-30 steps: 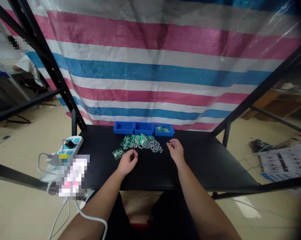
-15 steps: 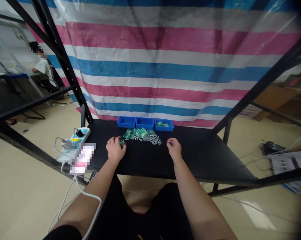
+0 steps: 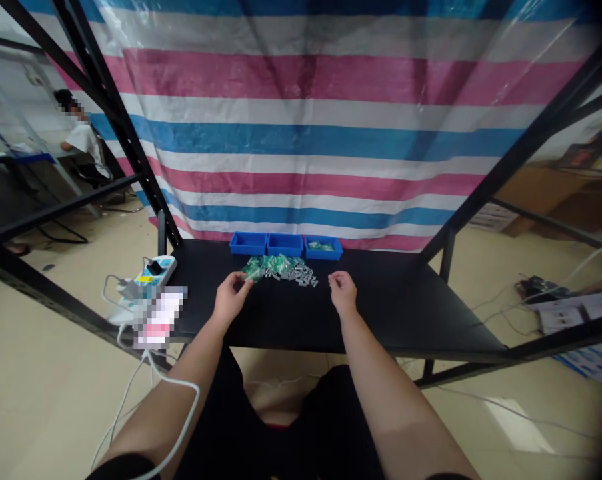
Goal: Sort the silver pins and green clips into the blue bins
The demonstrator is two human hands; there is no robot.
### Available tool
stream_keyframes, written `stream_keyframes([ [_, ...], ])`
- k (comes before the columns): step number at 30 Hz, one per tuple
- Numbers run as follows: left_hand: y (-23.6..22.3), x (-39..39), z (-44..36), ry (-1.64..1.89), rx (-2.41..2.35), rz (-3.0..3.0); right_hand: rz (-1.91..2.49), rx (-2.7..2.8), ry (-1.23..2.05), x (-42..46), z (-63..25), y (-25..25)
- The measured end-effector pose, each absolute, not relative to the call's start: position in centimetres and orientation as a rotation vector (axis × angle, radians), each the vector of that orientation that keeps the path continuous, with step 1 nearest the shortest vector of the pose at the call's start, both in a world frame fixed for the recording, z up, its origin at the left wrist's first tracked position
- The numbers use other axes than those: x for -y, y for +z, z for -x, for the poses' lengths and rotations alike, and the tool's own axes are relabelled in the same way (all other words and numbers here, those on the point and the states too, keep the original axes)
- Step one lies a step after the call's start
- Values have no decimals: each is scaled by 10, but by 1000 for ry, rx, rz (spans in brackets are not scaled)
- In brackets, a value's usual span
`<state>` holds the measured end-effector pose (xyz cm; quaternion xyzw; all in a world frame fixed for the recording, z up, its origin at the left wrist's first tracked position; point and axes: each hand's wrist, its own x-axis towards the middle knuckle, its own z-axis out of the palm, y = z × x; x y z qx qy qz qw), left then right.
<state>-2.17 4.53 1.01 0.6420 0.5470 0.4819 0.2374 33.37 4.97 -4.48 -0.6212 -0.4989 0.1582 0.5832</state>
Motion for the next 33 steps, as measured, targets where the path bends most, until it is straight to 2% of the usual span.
stream_keyframes([
  [5, 15, -43, -31, 1371, -1005, -1462, 1470, 1109, 349, -49, -329, -42],
  [10, -5, -36, -55, 1198, -971, -1353, 1480, 1116, 322, -47, -327, -38],
  [27, -19, -42, -48, 1423, -776, -882, 1483, 1159, 305, -49, -328, -45],
  [33, -26, -42, -47, 1418, -784, -1019, 1487, 1152, 320, -49, -328, -45],
])
